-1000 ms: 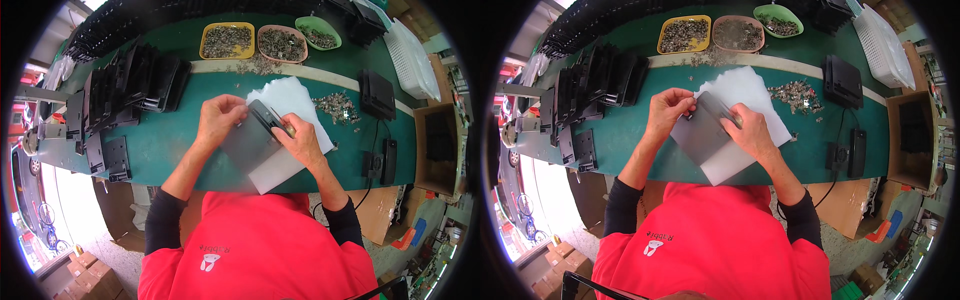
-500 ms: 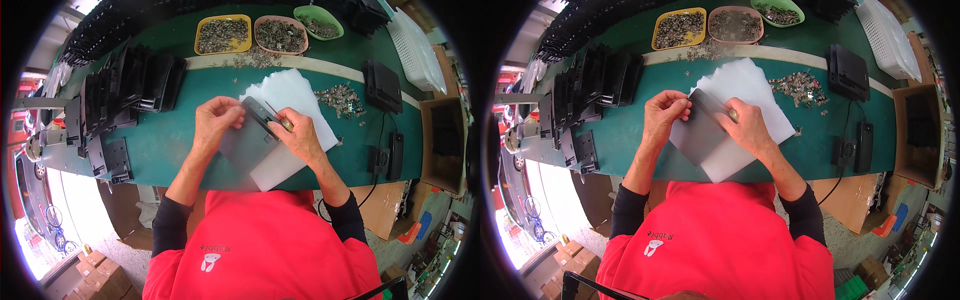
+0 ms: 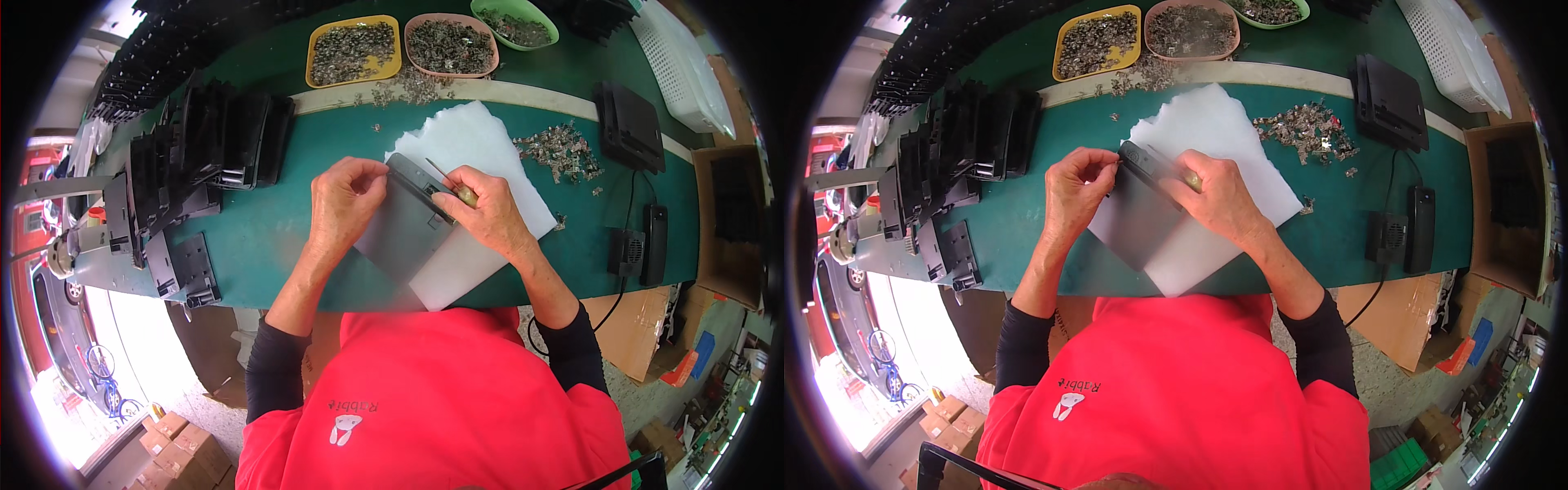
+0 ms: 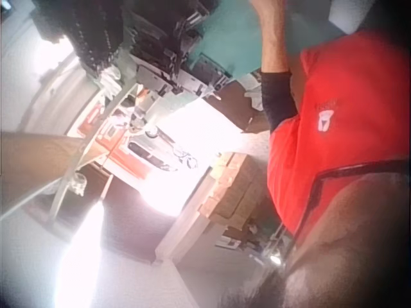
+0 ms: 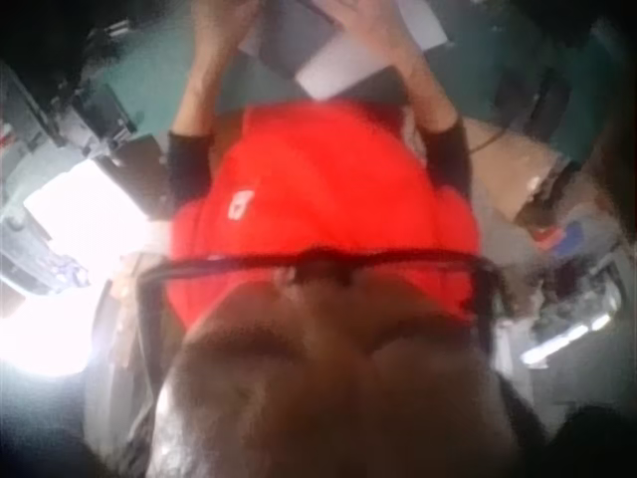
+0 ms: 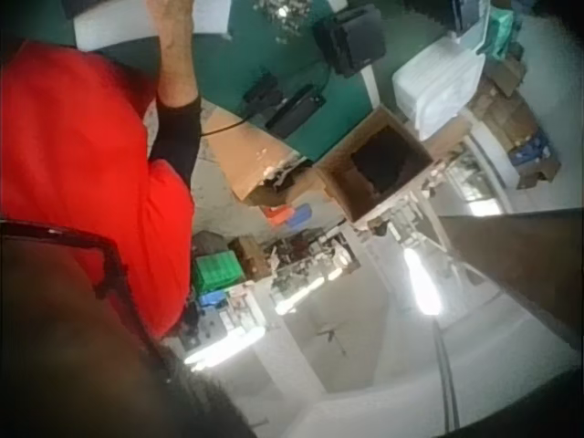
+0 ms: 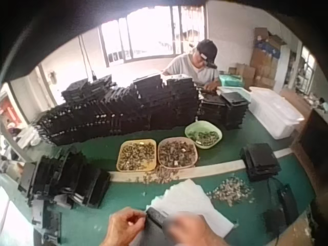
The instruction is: The person uses a screwdriver to fasten screws into a black rectangular electronic device placed on a white foam sheet. They repeatedly pick up screws from a nearby tray, insert them into the device, and tighten them. The person handles multiple similar devices, moving them aside after assembly.
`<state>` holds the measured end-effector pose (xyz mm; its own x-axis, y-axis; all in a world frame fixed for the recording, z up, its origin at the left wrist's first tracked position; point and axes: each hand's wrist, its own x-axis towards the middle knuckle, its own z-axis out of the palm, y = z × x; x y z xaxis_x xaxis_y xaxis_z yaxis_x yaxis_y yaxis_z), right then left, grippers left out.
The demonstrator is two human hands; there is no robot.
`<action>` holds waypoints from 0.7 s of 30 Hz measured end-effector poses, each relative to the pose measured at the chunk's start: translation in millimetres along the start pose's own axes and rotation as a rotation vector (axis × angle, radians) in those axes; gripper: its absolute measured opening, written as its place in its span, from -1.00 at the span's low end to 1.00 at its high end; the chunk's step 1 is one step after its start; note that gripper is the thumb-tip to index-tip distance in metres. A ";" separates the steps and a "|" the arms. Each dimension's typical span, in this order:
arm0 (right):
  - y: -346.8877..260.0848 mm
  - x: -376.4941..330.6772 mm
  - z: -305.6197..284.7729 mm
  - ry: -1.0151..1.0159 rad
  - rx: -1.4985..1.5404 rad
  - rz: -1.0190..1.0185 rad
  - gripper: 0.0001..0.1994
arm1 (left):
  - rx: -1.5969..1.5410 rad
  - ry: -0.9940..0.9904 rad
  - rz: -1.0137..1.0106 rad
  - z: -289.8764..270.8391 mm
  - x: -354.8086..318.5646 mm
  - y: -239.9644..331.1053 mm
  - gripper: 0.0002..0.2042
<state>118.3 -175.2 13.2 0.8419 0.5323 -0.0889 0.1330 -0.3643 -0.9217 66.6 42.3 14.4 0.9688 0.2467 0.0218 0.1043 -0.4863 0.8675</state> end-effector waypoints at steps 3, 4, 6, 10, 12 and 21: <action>4.0 0.7 1.5 0.020 0.009 -0.029 -0.83 | 0.025 0.039 0.105 4.4 2.1 -0.4 -0.89; 3.7 0.8 1.3 0.016 0.023 -0.019 -0.83 | 0.027 0.042 0.110 5.2 2.3 1.0 -0.87; 2.8 1.4 1.6 0.020 0.041 -0.012 -0.83 | 0.051 0.054 0.131 6.7 2.3 4.0 -0.86; 3.8 2.4 2.4 0.030 0.022 -0.026 -0.80 | 0.127 0.096 0.186 12.5 1.8 7.7 -0.87; 5.1 2.6 2.6 0.030 0.006 -0.034 -0.78 | 0.167 0.117 0.207 16.3 1.3 7.5 -0.87; 7.2 1.0 5.4 0.054 0.076 -0.066 -0.75 | 0.468 0.137 0.318 27.7 -3.1 10.8 -0.84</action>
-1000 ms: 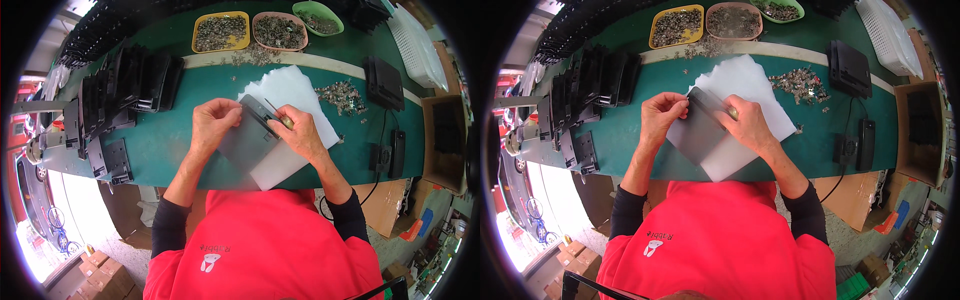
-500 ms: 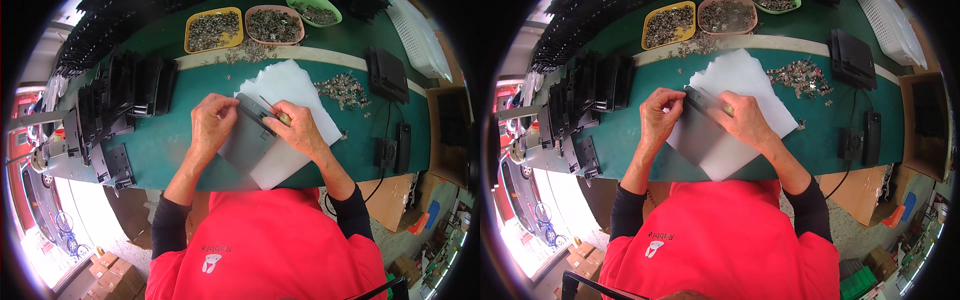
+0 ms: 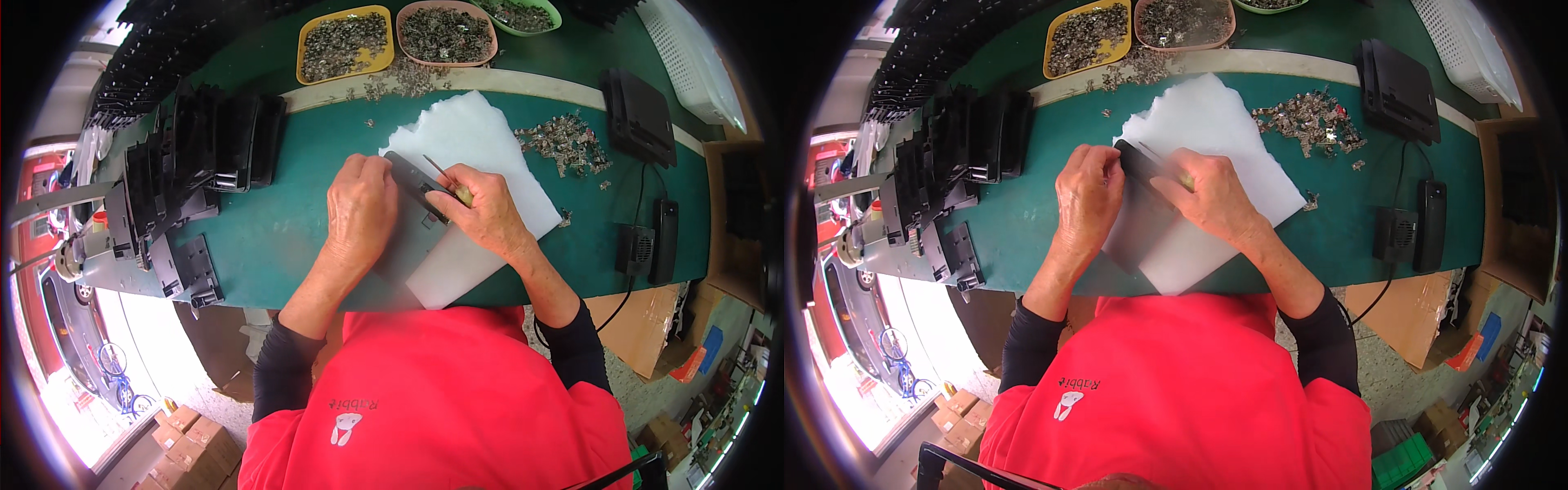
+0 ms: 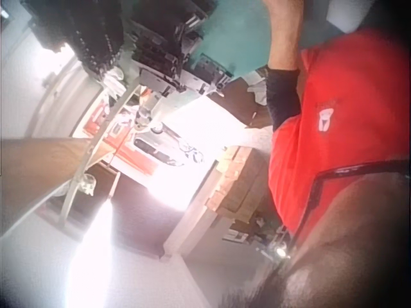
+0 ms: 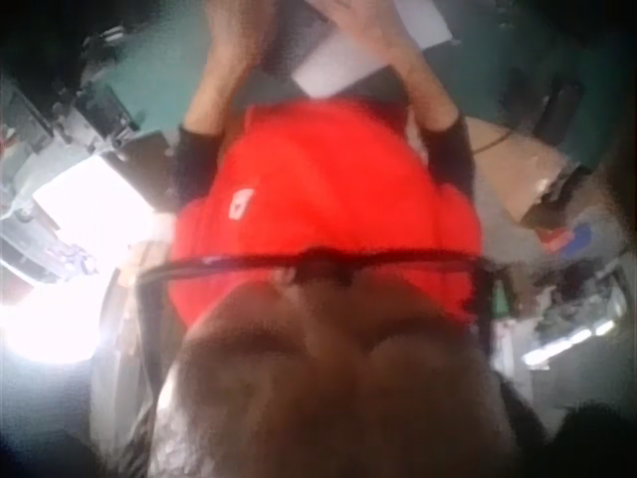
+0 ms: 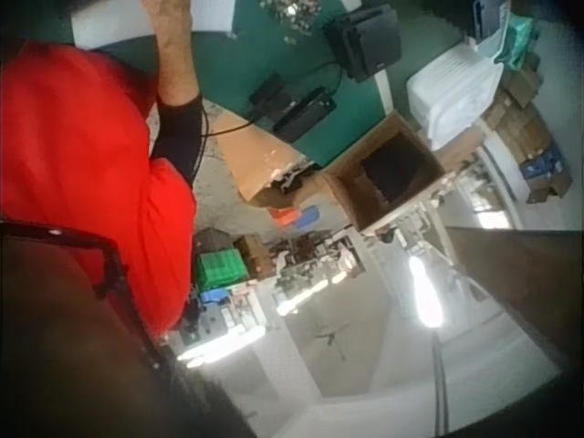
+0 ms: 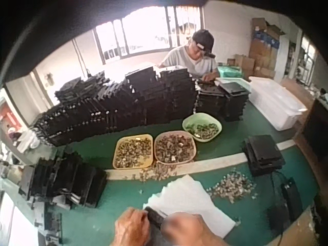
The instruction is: The person uses a screwdriver to fasten screws into a black rectangular electronic device placed on a white foam sheet. They repeatedly pick up screws from a nearby tray, insert them into the device, and tighten them. The person handles multiple similar devices, moving them aside after assembly.
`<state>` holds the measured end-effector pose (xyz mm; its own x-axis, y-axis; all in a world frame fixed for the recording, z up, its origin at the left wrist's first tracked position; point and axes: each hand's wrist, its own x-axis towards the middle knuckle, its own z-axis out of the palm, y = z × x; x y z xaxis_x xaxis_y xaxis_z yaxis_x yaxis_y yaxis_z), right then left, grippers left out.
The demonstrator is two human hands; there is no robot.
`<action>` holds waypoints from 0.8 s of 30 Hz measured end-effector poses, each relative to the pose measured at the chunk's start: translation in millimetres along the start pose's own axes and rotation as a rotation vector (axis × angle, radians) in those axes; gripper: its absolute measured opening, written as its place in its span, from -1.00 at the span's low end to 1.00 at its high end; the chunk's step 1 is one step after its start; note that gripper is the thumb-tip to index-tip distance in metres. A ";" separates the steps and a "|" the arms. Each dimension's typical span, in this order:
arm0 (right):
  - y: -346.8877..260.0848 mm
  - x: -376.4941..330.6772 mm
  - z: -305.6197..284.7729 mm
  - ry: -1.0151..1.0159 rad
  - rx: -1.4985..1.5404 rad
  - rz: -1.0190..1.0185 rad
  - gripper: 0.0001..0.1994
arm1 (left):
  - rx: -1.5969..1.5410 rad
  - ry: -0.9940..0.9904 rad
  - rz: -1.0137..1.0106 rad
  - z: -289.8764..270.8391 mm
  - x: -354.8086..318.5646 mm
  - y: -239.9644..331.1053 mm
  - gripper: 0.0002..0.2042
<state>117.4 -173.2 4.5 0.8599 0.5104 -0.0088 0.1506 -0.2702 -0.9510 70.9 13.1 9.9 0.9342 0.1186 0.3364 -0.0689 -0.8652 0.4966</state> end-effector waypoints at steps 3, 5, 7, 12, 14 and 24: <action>0.3 -0.4 -0.1 0.012 -0.016 -0.027 -0.74 | 0.031 0.023 0.015 -0.3 -5.9 3.9 -0.84; 7.7 -0.7 2.2 0.029 -0.032 -0.062 -0.73 | 0.048 0.085 0.059 5.3 -12.0 1.8 -0.83; 14.9 -1.4 2.6 0.016 -0.066 -0.047 -0.71 | 0.018 0.128 0.058 13.3 -21.4 -0.3 -0.80; 11.8 -1.9 1.9 -0.002 -0.020 0.014 -0.68 | -0.065 0.111 -0.025 12.5 -30.8 -2.1 -0.70; 7.2 -2.0 2.4 -0.013 0.008 0.050 -0.70 | -0.018 0.126 0.039 11.8 -34.0 -4.0 -0.68; -3.5 -15.7 1.7 -0.008 -0.008 0.086 -0.80 | -0.194 0.012 -0.172 -3.8 -23.3 -14.3 -0.81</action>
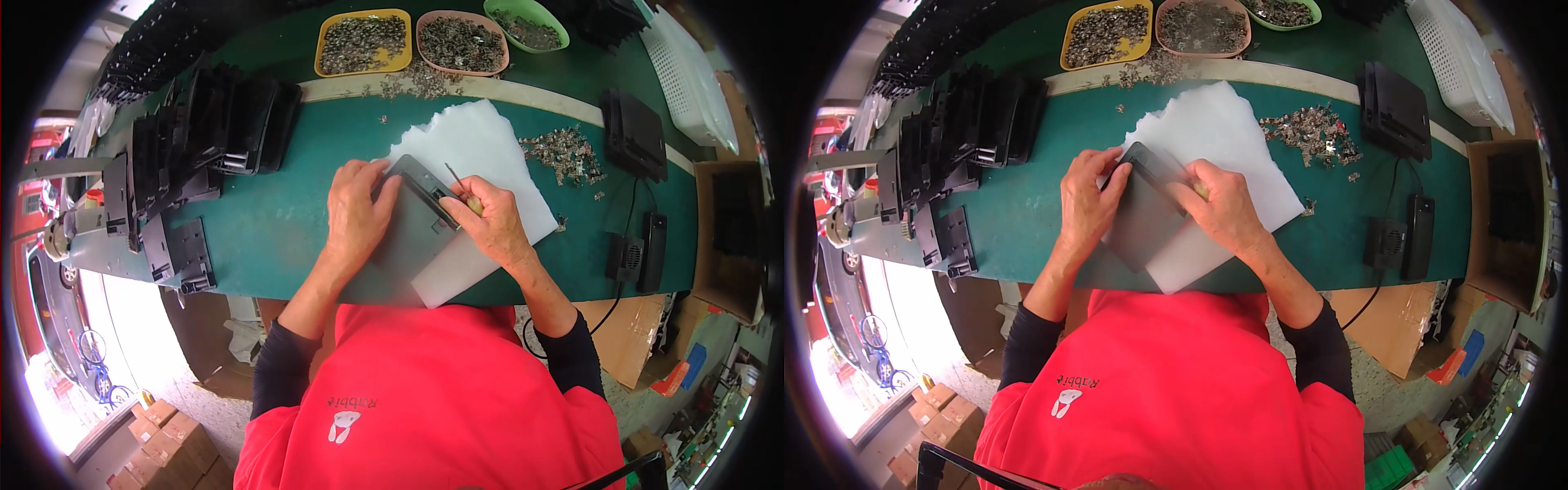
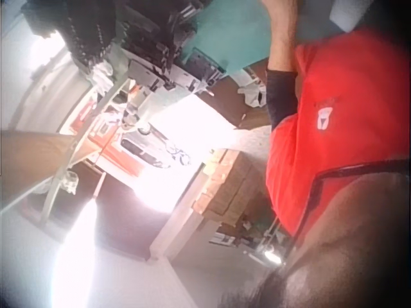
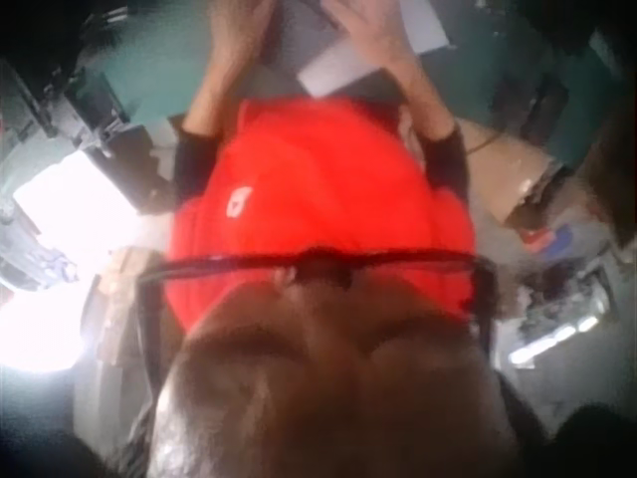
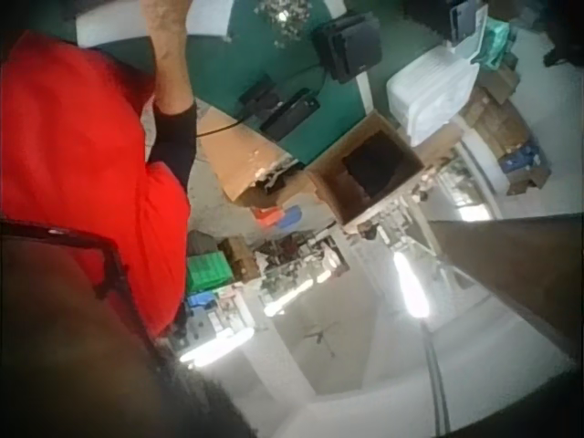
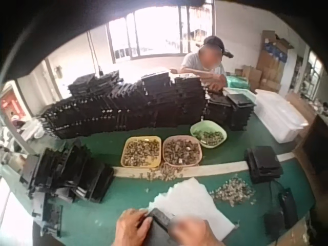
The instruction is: The person uses a screwdriver to fasten screws into a black rectangular electronic device placed on a white foam sheet. They repeatedly pick up screws from a nearby tray, insert them into the device, and tighten them. The person handles multiple similar devices, moving them aside after assembly.
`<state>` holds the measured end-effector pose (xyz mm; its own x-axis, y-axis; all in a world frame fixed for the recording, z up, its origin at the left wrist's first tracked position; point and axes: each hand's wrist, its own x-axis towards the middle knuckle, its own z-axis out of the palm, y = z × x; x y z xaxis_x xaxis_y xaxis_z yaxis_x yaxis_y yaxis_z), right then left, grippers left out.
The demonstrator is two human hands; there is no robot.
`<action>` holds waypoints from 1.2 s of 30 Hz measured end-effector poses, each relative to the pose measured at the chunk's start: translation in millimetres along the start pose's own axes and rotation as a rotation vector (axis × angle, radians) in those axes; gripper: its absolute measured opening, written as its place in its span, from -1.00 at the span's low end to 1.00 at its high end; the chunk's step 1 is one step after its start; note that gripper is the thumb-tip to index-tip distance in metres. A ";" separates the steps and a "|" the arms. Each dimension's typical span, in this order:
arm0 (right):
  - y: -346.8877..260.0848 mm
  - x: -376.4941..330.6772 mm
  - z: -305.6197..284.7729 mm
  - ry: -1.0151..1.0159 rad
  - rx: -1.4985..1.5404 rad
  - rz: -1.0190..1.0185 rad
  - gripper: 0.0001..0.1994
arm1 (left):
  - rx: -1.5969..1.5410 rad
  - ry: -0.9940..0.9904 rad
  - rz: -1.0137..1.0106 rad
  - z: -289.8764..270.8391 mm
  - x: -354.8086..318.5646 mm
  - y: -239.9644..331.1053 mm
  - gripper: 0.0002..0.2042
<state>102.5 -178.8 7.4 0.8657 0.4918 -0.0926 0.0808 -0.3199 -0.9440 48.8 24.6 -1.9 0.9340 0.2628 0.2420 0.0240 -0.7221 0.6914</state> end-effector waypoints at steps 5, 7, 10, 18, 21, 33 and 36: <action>-10.1 -4.5 -6.5 0.130 -0.691 -0.313 -0.83 | -0.026 -0.119 -0.098 -9.4 9.8 4.6 -0.85; -32.6 -9.0 -4.0 0.063 -0.752 -0.330 -0.77 | -0.040 -0.125 -0.107 -9.6 8.0 3.3 -0.86; -36.7 -9.6 8.5 -0.004 -0.866 -0.349 -0.68 | -0.072 -0.125 -0.093 -8.6 5.7 2.6 -0.85; -28.6 -1.8 25.8 -0.007 -1.096 -0.389 -0.57 | -0.117 -0.038 -0.074 0.8 -1.9 1.0 -0.85; -27.5 -2.1 27.3 -0.002 -1.137 -0.413 -0.56 | -0.081 0.001 -0.007 5.5 -3.5 -0.8 -0.85; -38.7 0.3 35.6 -0.082 -1.500 -0.620 -0.53 | -0.225 0.021 -0.147 12.8 -2.3 4.6 -0.85; -46.9 3.4 37.7 -0.183 -1.522 -0.618 -0.61 | -0.247 0.023 -0.150 15.3 -2.0 3.1 -0.83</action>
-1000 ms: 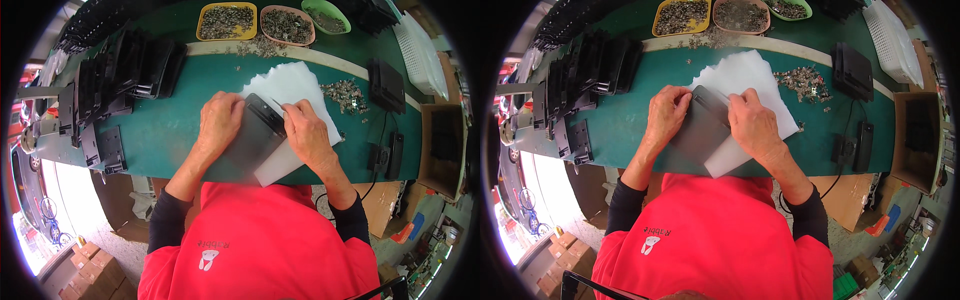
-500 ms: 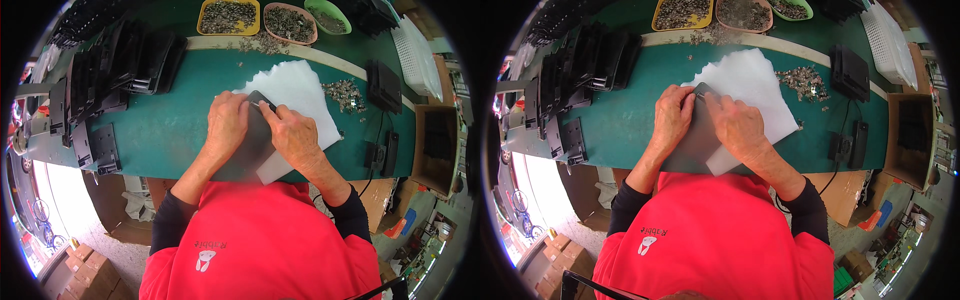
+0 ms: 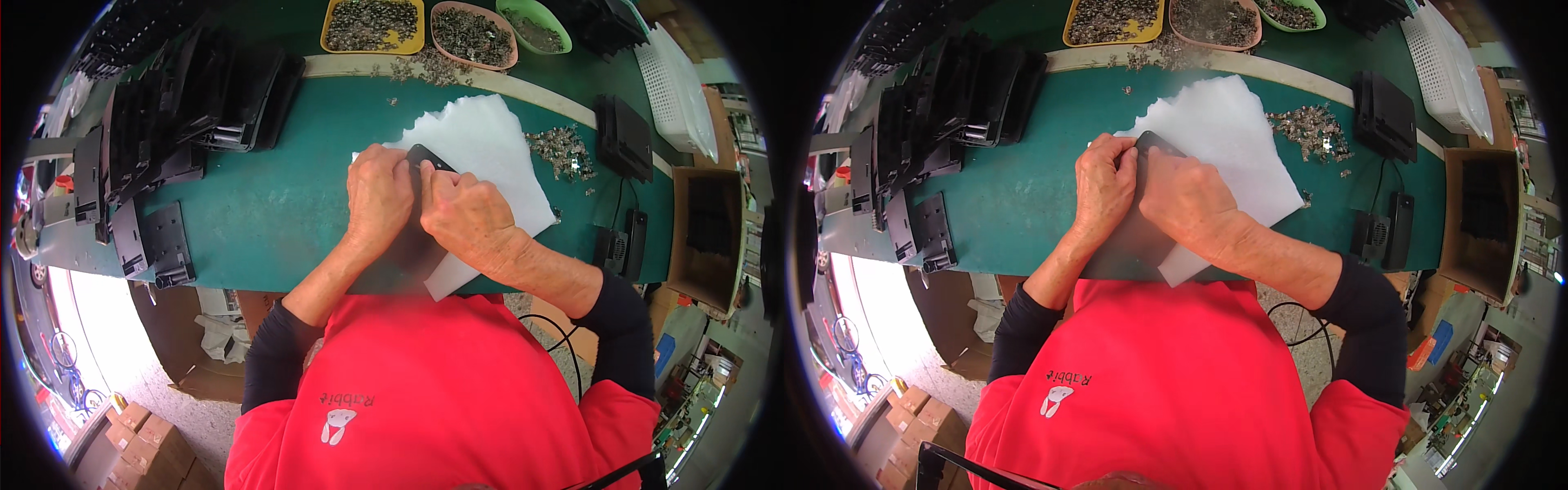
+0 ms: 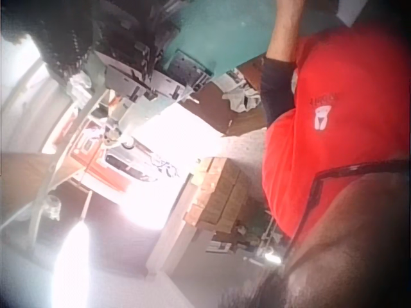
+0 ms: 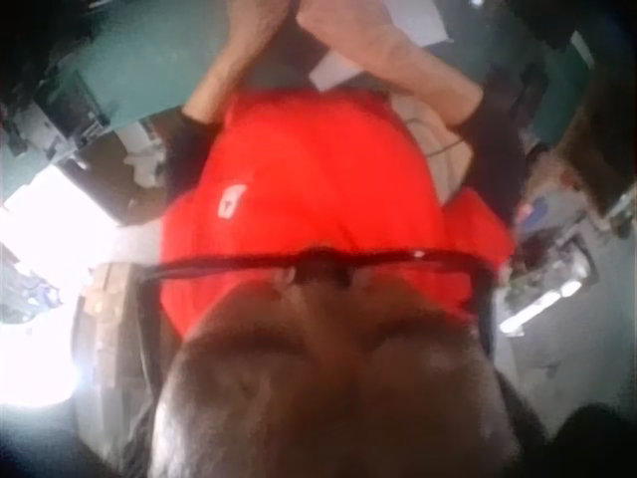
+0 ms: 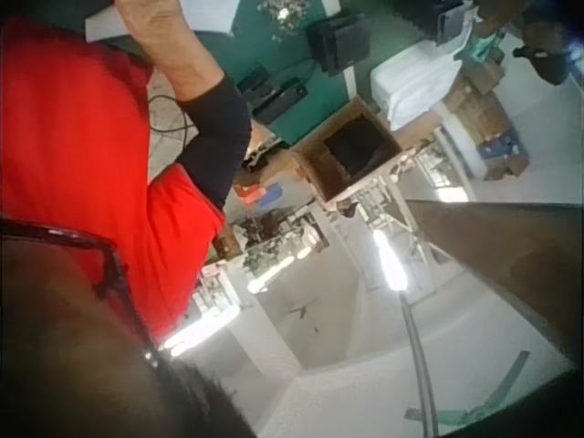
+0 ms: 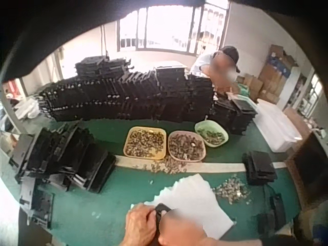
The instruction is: The person uses a screwdriver to fasten screws into a black rectangular electronic device placed on a white foam sheet. They repeatedly pick up screws from a nearby tray, insert them into the device, and tighten them. The person handles multiple similar devices, moving them aside after assembly.
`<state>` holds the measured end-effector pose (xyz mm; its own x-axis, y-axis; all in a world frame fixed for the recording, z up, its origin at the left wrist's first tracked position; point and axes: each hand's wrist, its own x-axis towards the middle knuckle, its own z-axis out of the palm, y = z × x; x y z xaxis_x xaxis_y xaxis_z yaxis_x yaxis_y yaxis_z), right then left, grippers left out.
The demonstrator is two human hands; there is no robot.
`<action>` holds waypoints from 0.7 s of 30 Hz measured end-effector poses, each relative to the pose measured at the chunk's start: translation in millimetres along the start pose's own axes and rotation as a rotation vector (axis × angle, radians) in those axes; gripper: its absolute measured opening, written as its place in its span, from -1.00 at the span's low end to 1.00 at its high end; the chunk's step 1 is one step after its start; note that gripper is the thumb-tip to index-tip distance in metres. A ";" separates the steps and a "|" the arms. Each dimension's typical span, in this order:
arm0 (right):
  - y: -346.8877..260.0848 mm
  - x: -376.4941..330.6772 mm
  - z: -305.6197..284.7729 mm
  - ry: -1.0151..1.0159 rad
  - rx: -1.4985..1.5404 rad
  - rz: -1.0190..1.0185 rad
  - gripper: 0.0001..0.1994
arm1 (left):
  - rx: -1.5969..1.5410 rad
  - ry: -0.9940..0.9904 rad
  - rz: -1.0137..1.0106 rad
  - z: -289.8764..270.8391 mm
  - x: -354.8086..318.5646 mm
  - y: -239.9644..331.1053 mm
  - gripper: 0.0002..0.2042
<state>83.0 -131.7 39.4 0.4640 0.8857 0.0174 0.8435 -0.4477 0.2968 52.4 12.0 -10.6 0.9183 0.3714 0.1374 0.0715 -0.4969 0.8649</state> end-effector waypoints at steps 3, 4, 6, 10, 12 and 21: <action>0.0 7.1 -9.1 -0.125 0.086 -0.046 -0.80 | 0.012 -0.003 -0.002 0.3 1.1 -0.1 -0.83; 0.2 9.0 -12.7 -0.171 0.054 -0.083 -0.85 | 0.009 -0.007 -0.010 0.4 1.7 -0.6 -0.83; 1.4 15.6 -23.5 -0.263 0.016 -0.145 -0.92 | 0.000 -0.014 -0.020 1.9 2.6 -2.1 -0.83; 11.3 25.3 -30.6 -0.271 0.097 -0.192 -0.86 | 0.007 -0.048 -0.045 -2.0 3.3 -3.9 -0.83; 14.2 20.8 -24.2 -0.204 0.130 -0.139 -0.78 | 0.063 -0.031 -0.015 -1.3 5.2 -6.2 -0.85; 53.8 -34.0 -0.4 0.271 0.610 0.273 -0.77 | -0.100 -0.158 -0.138 -34.2 15.0 21.5 -0.90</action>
<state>112.5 -185.8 55.2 0.6631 0.6964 0.2746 0.7447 -0.5765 -0.3363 54.4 33.7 26.5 0.9526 0.2991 -0.0563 0.1692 -0.3666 0.9149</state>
